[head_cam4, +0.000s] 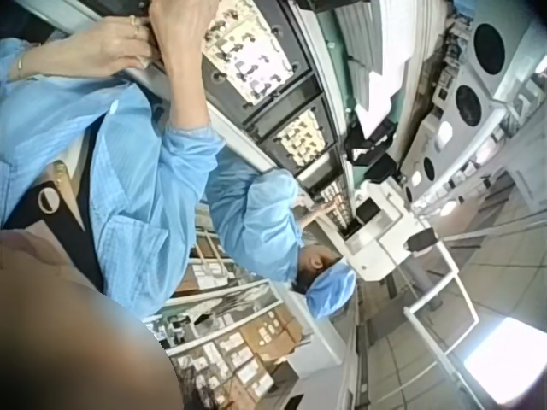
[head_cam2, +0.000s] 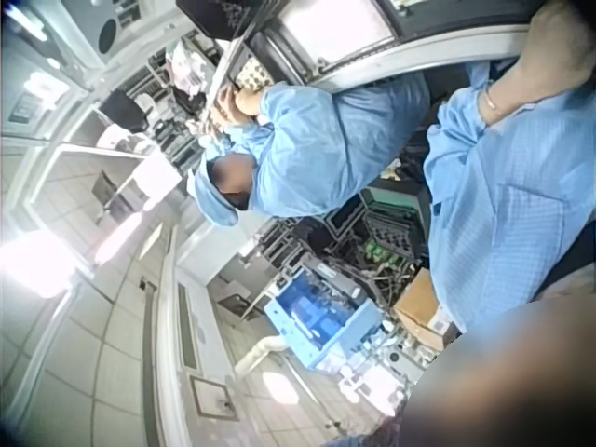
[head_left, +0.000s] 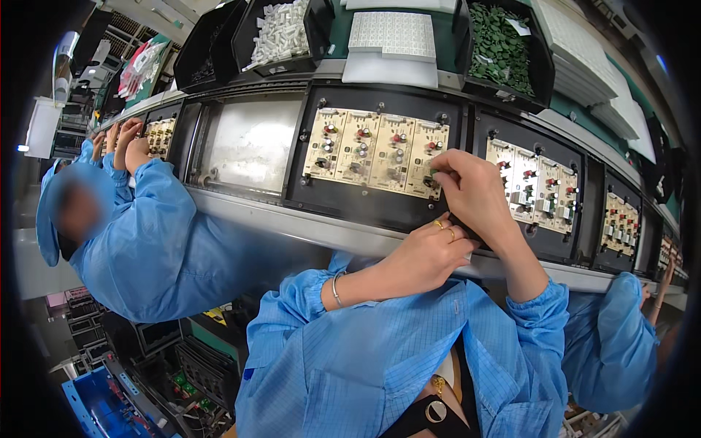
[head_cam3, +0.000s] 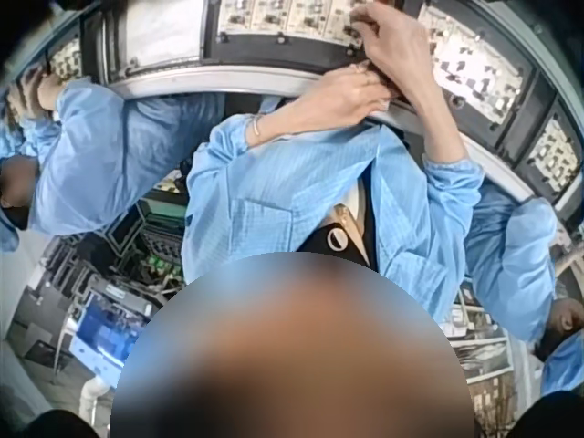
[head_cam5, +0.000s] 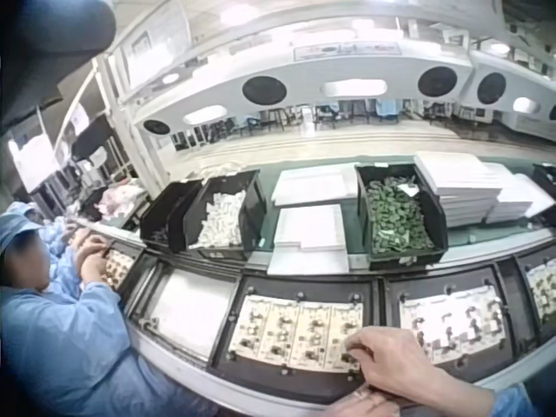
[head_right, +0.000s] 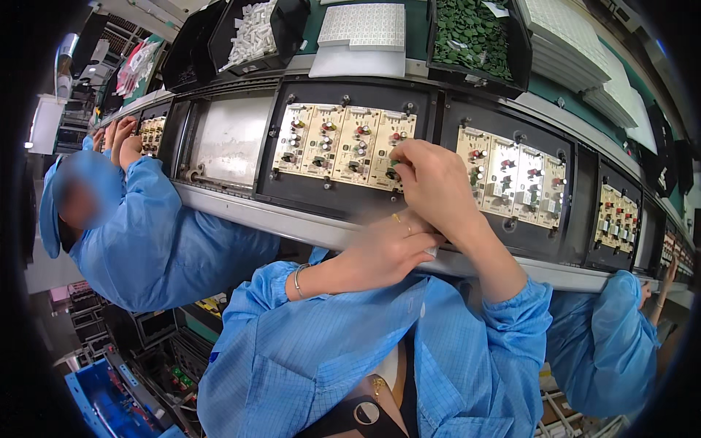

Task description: The person assembles circuit boards on an assembly line conveyor belt, picking components from bins and inserting them into the circuit boards by hand.

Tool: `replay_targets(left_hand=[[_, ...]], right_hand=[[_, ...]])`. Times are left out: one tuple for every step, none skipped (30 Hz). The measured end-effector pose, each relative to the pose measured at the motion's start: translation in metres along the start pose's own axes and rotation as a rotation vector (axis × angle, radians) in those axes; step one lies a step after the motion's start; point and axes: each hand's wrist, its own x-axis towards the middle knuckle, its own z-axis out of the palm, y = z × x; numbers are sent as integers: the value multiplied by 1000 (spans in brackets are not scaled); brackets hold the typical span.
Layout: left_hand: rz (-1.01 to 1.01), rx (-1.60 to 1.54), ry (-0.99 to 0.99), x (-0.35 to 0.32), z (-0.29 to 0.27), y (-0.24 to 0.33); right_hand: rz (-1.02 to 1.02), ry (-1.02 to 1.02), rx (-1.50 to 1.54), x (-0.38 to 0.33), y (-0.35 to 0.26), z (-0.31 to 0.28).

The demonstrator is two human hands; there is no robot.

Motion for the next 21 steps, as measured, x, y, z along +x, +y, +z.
replay_targets(left_hand=[[-16, -2, -21, 0, -5, 0], [-32, -4, -42, 0, -10, -1], [-34, -5, -42, -1, -15, -4], [-59, 18, -14, -3, -22, -8], [-84, 42, 14, -4, -28, -12], [-83, 37, 14, -5, -36, -15], [-83, 90, 48, -5, -45, -21], [-83, 143, 82, -5, -52, -27], [-84, 143, 82, -4, -61, -29], [-132, 210, 75, -3, -70, -31], [-180, 277, 67, -1, -77, -33], [-181, 278, 67, 0, -81, -36], [-185, 295, 78, 1, -85, -38], [-189, 312, 88, 3, -86, -40], [-166, 300, 111, 4, -86, -44], [-165, 299, 110, 6, -87, -45], [-169, 314, 104, 8, -88, -45], [-173, 329, 99, 10, -88, -45], [-171, 328, 99, 12, -88, -46], [-174, 332, 97, 14, -87, -47], [-177, 337, 95, 16, -86, -48]], right_hand=[[-44, 25, -40, 1, 2, 5], [-43, 23, -40, 2, 3, 9], [-92, 54, -81, 3, 4, 11], [-142, 84, -122, 3, 6, 14], [-142, 82, -120, 3, 8, 17], [-145, 77, -143, 3, 9, 17], [-149, 73, -163, 3, 10, 18], [-147, 73, -163, 3, 11, 19], [-152, 68, -176, 4, 9, 18], [-154, 64, -189, 4, 8, 18], [-151, 65, -190, 3, 7, 18], [-158, 55, -228, 2, 5, 19], [-164, 46, -266, 2, 4, 19], [-163, 46, -267, 1, 4, 21], [-161, 55, -300, 1, 3, 22], [-157, 63, -334, 0, 2, 23], [-156, 64, -335, 0, 1, 23], [-152, 58, -340, 1, 2, 23], [-149, 52, -345, 1, 2, 23], [-148, 53, -346, 1, 1, 24], [-144, 42, -370, 0, 0, 24]])
